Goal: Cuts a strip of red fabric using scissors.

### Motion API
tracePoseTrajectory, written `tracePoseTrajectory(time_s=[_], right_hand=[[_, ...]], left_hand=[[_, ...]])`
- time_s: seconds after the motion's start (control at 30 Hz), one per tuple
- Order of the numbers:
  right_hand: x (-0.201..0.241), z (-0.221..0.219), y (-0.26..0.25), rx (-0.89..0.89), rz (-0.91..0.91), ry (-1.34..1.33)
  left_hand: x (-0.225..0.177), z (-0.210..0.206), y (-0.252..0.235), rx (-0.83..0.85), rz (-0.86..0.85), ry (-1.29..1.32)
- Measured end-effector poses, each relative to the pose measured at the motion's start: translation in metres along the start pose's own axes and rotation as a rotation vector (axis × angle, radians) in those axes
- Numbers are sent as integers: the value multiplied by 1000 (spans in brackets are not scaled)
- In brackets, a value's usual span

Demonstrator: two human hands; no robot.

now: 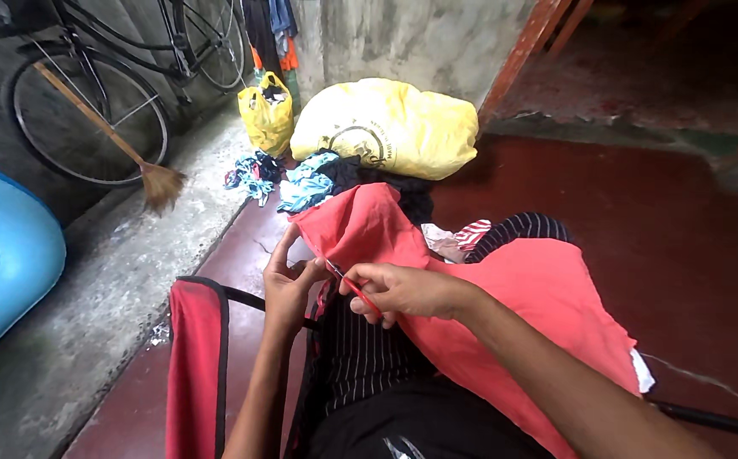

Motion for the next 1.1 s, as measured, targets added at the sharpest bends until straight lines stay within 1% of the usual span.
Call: tracePoseTrajectory(time_s=[0.17, 0.3, 0.5, 0.73, 0.9, 1.1], right_hand=[[-4, -5, -4, -27, 17, -3], [4, -7, -9, -11, 5, 45], [-4, -7, -13, -21, 58, -69], [2, -1, -16, 80, 77, -22], [1, -6, -10, -7, 59, -70], [4, -7, -11, -24, 98, -87]], left_hand=[[-3, 5, -1, 16, -27, -46], [-5, 5, -1, 55, -55, -87], [-5, 8, -3, 58, -56, -80], [-5, 7, -3, 91, -52, -21], [-6, 9, -3, 94, -66, -27], [-6, 7, -3, 148, -74, -9]])
Point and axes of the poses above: each hand's wrist, its own y-axis away from the middle knuckle, its own z-axis out of the back of the hand, x = y × z, the point moved 2 cm from there along -y, towards the middle knuckle, and after that the axes turned 5 degrees about -x, right-handed, at the moved point
